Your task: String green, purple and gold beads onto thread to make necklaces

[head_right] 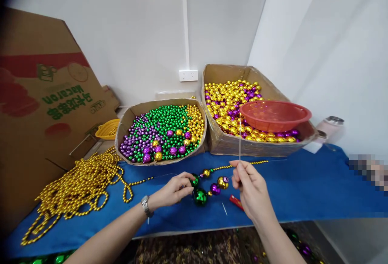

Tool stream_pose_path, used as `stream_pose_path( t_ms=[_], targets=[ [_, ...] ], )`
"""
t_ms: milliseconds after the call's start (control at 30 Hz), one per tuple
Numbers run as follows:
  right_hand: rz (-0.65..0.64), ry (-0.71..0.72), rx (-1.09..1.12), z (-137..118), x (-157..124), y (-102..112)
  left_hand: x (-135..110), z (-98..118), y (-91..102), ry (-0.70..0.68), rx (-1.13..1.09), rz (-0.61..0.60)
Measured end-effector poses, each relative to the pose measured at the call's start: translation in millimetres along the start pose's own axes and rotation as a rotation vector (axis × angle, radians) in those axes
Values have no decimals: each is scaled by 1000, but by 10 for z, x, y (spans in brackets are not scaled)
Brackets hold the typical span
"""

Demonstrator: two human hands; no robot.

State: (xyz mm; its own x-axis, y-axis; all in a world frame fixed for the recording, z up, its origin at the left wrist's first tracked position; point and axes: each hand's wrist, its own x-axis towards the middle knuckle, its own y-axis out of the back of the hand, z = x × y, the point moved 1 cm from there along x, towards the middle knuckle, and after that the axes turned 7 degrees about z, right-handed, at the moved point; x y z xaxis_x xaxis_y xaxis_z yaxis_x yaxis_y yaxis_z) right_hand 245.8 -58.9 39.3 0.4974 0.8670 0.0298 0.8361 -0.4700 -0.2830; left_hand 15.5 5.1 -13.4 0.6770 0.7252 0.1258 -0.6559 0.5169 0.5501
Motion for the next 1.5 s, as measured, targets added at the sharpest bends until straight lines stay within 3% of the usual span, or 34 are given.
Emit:
stream_pose_path(
  t_ms=[100, 200, 400, 500, 600, 667, 733, 833, 933, 1000, 1100, 1300, 1400, 1500],
  targets=[
    [-41, 11, -10, -39, -47, -46, -2, -4, -6, 106, -237, -26],
    [-23, 45, -19, -106, -44, -34, -23, -49, 37, 177, -194, -72],
    [-3, 40, -81, -69, -51, 96, -196, -272, 365, -74, 742, -164],
    [-1, 35, -102, 26, -105, 112, -306, -416, 555, -76, 1049, -184],
    [-43, -4, -141, 136, -183, 74, -389, -424, 639, -12, 1195, -112],
    [-92, -42, -170, 210, -244, 25, -411, -315, 573, 16, 1148, -47],
    [-135, -67, -187, 273, -310, -41, -386, -133, 396, -33, 950, 32],
    [-192, -78, -188, 319, -410, -167, -251, 145, -11, -200, 528, 122],
    [-231, -83, -183, 292, -461, -249, -73, 227, -434, -327, 310, 75],
    [-184, -70, -165, 237, -421, -205, 2, 142, -631, -345, 346, 9],
    [26, -8, -81, 137, -222, 44, -5, -91, -721, -275, 570, -6],
    [408, 108, 104, 39, 223, 600, -222, -386, -491, -170, 954, -38],
    [480, 171, 126, -11, 255, 635, -300, -462, -351, -110, 1027, -56],
    [464, 173, 119, -47, 227, 564, -385, -550, -212, -60, 1039, -16]
  ],
)
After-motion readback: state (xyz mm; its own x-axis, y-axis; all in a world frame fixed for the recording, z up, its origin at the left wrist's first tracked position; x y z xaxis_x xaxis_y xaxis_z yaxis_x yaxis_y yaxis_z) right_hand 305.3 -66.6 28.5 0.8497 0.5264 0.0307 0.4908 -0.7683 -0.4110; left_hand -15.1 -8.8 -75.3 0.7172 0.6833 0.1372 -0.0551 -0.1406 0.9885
